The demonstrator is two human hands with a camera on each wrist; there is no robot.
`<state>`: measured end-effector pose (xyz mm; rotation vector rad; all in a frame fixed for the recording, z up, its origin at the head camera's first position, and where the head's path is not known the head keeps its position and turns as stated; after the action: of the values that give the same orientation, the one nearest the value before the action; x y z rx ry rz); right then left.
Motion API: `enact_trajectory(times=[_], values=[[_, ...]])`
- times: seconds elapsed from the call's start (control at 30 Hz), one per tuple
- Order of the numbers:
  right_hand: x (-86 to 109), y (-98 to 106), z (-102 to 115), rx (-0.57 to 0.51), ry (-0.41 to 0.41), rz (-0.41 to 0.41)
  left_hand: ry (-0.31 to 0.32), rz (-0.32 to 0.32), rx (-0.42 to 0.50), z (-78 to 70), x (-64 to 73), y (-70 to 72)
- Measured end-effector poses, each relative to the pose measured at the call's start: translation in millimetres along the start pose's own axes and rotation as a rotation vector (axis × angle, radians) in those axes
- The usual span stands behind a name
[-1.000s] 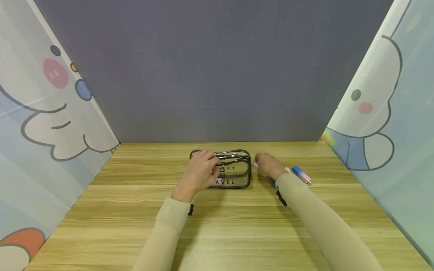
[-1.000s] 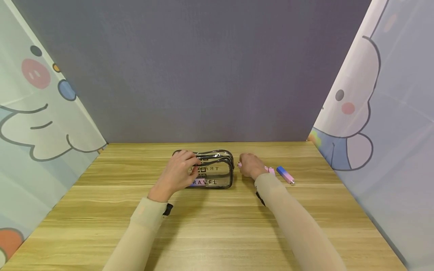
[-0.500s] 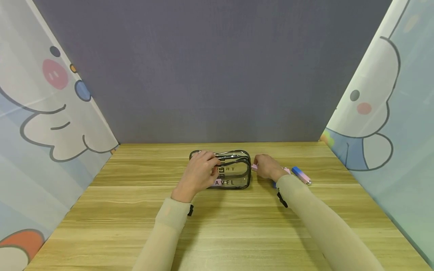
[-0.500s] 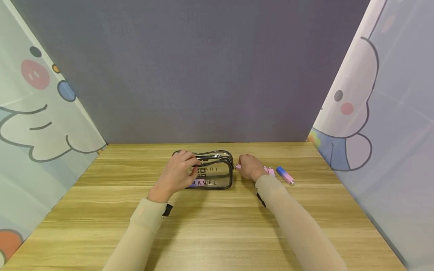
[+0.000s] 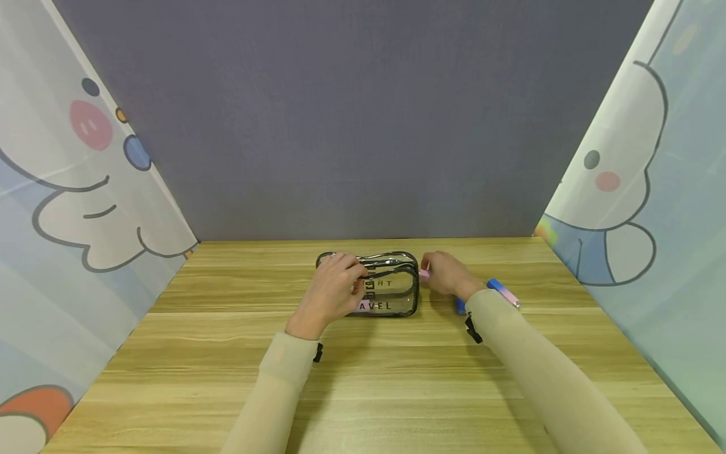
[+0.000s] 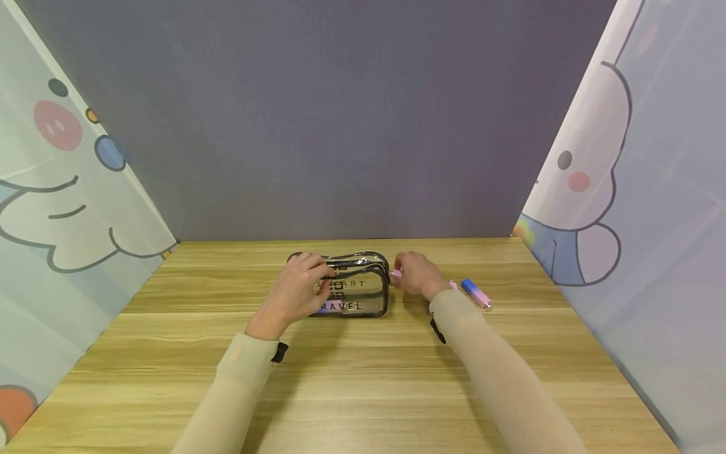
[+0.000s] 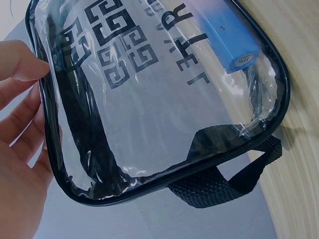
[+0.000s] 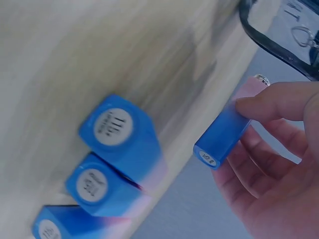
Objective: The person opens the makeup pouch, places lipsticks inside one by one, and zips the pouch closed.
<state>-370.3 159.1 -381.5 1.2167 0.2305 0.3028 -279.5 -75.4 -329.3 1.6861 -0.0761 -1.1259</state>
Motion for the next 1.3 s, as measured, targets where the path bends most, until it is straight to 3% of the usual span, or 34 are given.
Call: enact_trajectory(times=[0.77,1.3], values=[[6.5,18.3,15.1,-0.040,-0.018,0.000,0.004,0.007,0.013,2.5,1.9,1.9],[12.3,31.0,18.3,-0.040,-0.022,-0.014,0.044,0.005,0.038,10.1,4.4,5.5]])
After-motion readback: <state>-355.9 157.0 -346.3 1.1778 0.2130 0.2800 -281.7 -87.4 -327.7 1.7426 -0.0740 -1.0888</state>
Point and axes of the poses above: each hand's wrist, its own x-axis away from the middle knuckle, its own y-axis out of the back of the hand, z = x × y, the point moved 5 cm from there along -x, towards the middle knuckle
